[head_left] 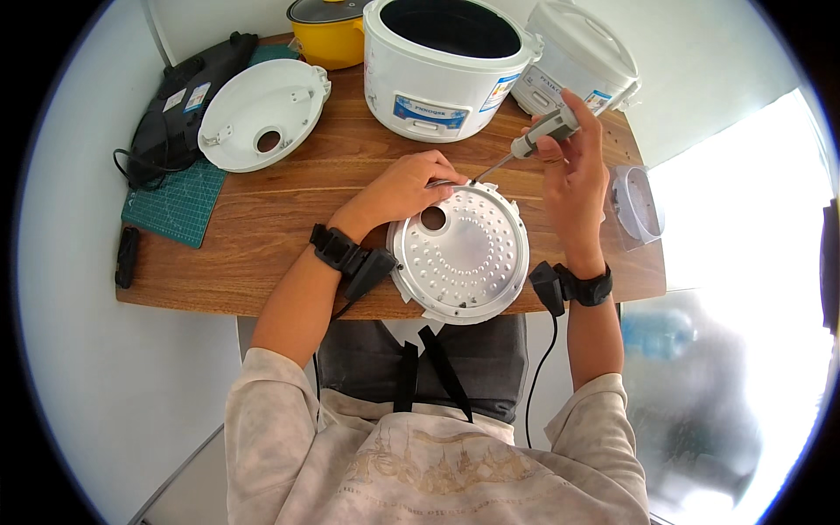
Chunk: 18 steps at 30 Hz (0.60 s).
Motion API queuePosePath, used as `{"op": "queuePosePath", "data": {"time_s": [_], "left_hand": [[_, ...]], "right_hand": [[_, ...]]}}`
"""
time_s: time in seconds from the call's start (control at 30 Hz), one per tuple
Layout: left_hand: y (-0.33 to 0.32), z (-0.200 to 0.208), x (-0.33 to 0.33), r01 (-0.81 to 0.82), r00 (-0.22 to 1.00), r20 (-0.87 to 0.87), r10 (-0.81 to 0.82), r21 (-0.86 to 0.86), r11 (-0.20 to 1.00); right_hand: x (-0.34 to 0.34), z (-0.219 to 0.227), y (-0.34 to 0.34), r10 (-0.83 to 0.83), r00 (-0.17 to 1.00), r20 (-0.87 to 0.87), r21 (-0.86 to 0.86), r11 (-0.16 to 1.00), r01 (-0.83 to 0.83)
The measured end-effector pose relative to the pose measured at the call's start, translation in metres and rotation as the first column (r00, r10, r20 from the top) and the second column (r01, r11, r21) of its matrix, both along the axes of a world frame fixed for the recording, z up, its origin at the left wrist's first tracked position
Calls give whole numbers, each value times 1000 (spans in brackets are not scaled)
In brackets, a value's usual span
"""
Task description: The person uses a screwdriver to fasten screws into a white perforated plastic lid component on a wooden table. The person holds the lid steady with one hand while turning the screwdriver with the other, working on multiple screw holes around the rim.
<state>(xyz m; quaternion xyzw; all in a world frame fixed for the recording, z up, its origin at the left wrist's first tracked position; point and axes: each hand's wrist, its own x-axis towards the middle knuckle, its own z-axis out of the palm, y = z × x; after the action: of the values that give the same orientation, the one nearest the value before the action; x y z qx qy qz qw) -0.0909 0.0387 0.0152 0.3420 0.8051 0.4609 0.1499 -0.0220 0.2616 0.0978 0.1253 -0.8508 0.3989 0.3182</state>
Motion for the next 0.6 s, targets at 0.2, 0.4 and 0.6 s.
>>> {"op": "queuePosePath", "data": {"time_s": [0.2,0.4,0.6], "left_hand": [[-2,-1,0,7,1000,-23,-6,7,1000],[-1,-2,0,24,997,-68,-25,-20,1000],[-1,-3,1,24,996,-86,-29,-53,998]], "right_hand": [[2,1,-4,3,1000,14,21,1000,-4],[5,5,-5,-8,999,33,46,999,7],[4,3,-5,-2,1000,27,34,999,1]]}}
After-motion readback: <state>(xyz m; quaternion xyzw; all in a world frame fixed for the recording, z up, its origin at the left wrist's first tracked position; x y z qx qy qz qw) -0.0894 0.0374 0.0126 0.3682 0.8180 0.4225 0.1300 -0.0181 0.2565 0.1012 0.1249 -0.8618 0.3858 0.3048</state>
